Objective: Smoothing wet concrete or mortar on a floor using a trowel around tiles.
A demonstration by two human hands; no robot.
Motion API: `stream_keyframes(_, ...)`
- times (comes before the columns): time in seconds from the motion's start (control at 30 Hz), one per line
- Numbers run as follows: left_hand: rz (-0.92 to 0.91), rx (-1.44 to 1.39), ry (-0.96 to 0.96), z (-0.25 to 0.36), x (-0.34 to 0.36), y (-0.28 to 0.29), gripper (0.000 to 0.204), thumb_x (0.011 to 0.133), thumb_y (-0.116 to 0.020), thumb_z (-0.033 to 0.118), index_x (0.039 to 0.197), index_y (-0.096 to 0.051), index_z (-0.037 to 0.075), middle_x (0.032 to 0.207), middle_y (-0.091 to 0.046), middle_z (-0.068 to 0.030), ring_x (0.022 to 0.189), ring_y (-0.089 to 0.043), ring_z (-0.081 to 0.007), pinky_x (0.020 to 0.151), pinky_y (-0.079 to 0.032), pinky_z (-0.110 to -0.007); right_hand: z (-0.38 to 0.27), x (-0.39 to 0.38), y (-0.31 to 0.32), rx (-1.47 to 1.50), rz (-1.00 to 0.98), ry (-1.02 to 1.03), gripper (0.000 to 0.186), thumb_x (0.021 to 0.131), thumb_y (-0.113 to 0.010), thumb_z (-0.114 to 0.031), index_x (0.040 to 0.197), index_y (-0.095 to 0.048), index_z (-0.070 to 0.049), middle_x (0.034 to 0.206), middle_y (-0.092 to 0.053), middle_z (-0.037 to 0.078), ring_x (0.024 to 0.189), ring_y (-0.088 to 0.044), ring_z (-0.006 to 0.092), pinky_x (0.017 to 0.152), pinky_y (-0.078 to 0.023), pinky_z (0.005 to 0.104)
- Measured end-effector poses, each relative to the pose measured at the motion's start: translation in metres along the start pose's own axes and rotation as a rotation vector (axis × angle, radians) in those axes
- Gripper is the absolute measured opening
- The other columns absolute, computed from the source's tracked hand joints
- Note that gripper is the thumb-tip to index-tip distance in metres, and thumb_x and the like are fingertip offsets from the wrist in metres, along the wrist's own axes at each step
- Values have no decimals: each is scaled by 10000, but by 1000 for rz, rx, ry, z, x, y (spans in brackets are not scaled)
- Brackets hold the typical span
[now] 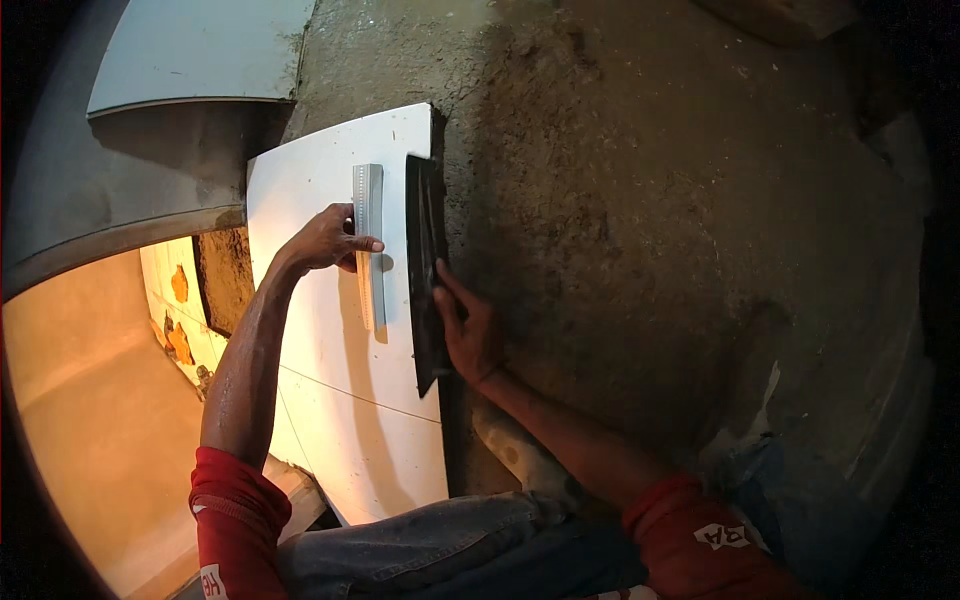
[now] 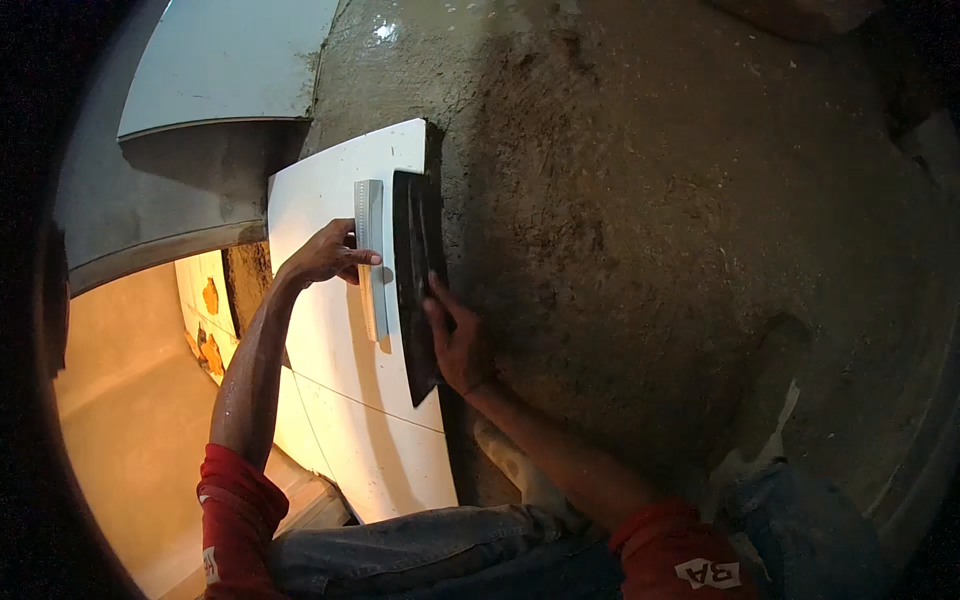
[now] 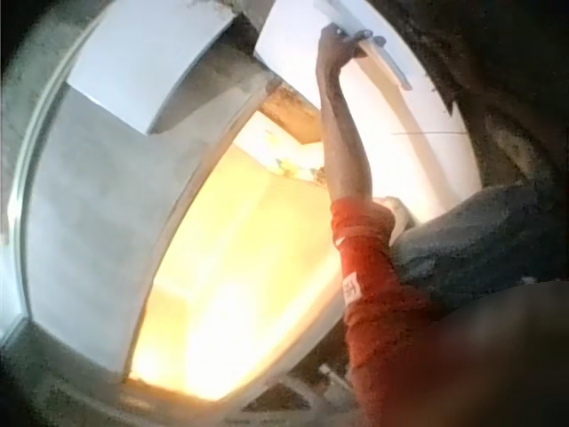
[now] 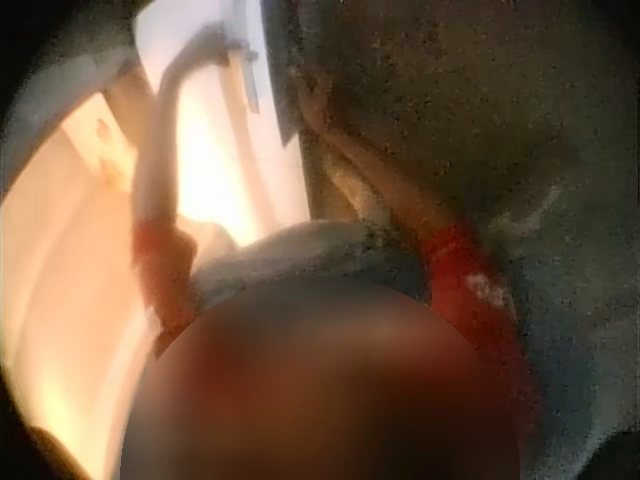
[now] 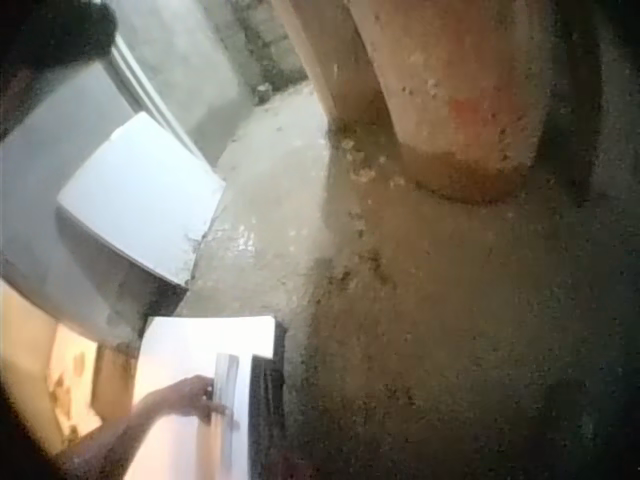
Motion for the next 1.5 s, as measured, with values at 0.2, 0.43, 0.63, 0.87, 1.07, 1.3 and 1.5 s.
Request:
stream_keyframes(0.2,-21,8,18,-2,2,2,680,720,-872,355,1106,-569,-116,879,-664,-201,730,-719,-250,624,-636,-346,-1,-38,11,75,-26,-86,386,1018,-541,-245,1326,-593,-18,1239,-648,236,1170,-631,280,980,-477,349)
stream_keyframes(0.43,-1,25,31,0,-1,-1,643,759,-850,309,1153,-558,-107,920,-676,-217,763,-719,-270,664,-640,-378,1,22,-1,-11,-16,-110,395,1017,-541,-265,1309,-604,-8,1245,-648,229,1154,-635,290,962,-483,360)
stream_keyframes(0.63,46,42,-5,4,-6,-4,591,766,-843,334,1071,-586,-103,825,-663,-183,715,-715,-251,594,-625,-333,-24,0,40,-75,102,-134,382,1003,-566,-306,1210,-658,1,1081,-694,166,1001,-630,231,886,-472,355)
stream_keyframes(0.87,87,82,24,1,-9,-4,588,771,-841,328,1083,-571,-91,836,-662,-173,725,-714,-246,604,-626,-346,-29,50,112,-22,260,-95,436,1010,-550,-347,1245,-645,8,1158,-690,128,1068,-610,200,962,-448,342)
stream_keyframes(1.07,83,78,16,5,-8,-6,592,785,-828,321,1100,-560,-102,867,-652,-199,723,-704,-253,624,-628,-344,12,-18,54,-82,98,-308,422,1011,-559,-304,1275,-624,18,1178,-692,161,1120,-612,201,977,-458,342)
stream_keyframes(1.3,85,70,4,-3,-3,-5,596,760,-836,381,1032,-578,-81,794,-656,-165,647,-695,-228,572,-605,-319,28,-35,17,61,71,-118,391,1012,-558,-262,1294,-614,1,1227,-665,210,1161,-629,257,995,-461,347)
stream_keyframes(1.5,51,105,9,2,1,0,626,748,-846,384,1061,-573,-84,809,-648,-155,676,-700,-226,578,-612,-319,5,-55,2,31,-20,-180,374,1008,-565,-230,1302,-610,-3,1249,-651,219,1189,-618,272,1017,-447,349)
Point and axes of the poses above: each hand's wrist, its own x-axis towards the middle knuckle, its own y-axis out of the back of the hand, z = x × y, the point moved 3 cm from there along x, towards the middle knuckle
